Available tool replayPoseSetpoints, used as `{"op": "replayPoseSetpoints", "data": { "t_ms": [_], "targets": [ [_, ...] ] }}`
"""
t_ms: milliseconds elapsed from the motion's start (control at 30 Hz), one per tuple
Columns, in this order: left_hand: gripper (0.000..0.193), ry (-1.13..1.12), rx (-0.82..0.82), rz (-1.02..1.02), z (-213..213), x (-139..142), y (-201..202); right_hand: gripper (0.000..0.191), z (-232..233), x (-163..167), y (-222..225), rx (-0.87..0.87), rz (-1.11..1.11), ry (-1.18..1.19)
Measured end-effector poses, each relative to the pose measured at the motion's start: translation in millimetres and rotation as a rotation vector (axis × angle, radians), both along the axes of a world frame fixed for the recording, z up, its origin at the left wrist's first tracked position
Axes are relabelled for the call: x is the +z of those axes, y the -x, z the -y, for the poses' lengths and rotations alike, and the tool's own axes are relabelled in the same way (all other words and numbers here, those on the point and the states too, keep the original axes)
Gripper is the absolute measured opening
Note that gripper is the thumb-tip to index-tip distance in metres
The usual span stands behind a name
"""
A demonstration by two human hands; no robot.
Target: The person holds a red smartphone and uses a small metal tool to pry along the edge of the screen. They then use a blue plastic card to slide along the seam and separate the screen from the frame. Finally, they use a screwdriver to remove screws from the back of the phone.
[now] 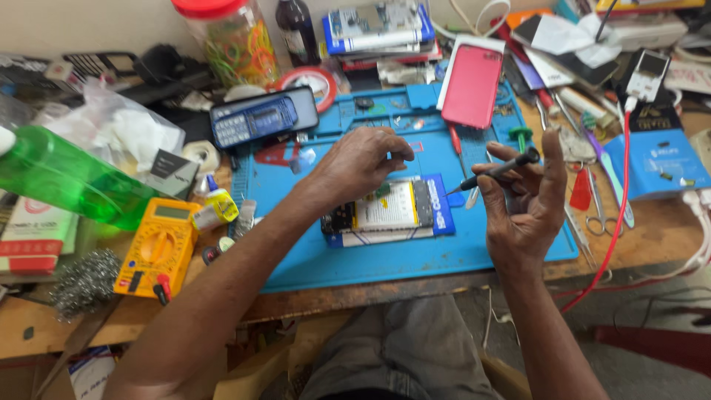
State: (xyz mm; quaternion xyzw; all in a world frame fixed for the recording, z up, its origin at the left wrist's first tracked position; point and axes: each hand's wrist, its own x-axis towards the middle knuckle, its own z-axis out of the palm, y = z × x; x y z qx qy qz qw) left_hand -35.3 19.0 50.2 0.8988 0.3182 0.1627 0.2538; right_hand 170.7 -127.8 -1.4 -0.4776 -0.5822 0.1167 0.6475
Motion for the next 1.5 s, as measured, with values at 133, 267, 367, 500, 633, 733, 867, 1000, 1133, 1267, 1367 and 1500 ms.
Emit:
{"op": "replayPoseSetpoints", "data": {
  "t_ms": [133, 267, 367, 500, 633, 733, 867, 1000, 1133, 1267, 1367, 1500],
  "targets": [
    [0.057, -0.018, -0.106, -0.023, 31.1, 3.5, 12.4, 0.069, 3.0, -3.2, 3.7, 0.064, 0.036, -0.041],
    [0.077, -0.052, -0.088, -0.068, 45.2, 1.7, 11.4, 0.063, 2.7, -4.8, 6.4, 0.093, 0.084, -0.053],
    [0.073, -0.070, -0.090, -0.066, 46.0, 0.9, 10.8, 0.063, 1.1, -4.3, 7.3, 0.098, 0.103, -0.028],
    [0.072, -0.107, -0.090, -0.039, 46.3, -2.5, 10.0, 0.063, 0.8, -2.1, 7.6, 0.089, 0.113, -0.022],
    [0.072, -0.091, -0.083, -0.059, 45.7, -5.3, 9.9, 0.062, 0.4, 2.5, 10.4, 0.076, 0.132, -0.026],
    [0.072, -0.095, -0.087, -0.066, 45.3, -4.0, 10.0, 0.063, -3.0, 10.6, 15.6, -0.014, 0.238, -0.035],
    [0.074, -0.091, -0.089, -0.049, 46.6, -1.8, 9.6, 0.061, -8.5, 35.0, 14.2, -0.033, 0.322, 0.102],
    [0.073, -0.020, -0.076, -0.114, 44.3, -5.9, 9.5, 0.059, -11.0, 59.2, 7.9, 0.178, 0.421, 0.164],
    [0.069, -0.159, -0.285, 0.369, 39.7, -12.9, 6.4, 0.048, -10.6, 63.7, 15.1, 0.097, 0.352, 0.085],
    [0.061, 0.446, -0.278, 0.659, 42.7, -15.0, -8.8, 0.042, -9.7, 66.3, 15.6, 0.047, 0.323, 0.133],
    [0.054, 0.543, -0.141, 0.613, 45.6, -12.8, -18.8, 0.060, -7.9, 64.7, 15.9, -0.087, 0.538, -0.012],
    [0.064, 0.413, -0.147, 0.523, 36.8, -7.9, -19.3, 0.050, -6.0, 61.0, 13.4, -0.031, 0.407, 0.142]
  ]
}}
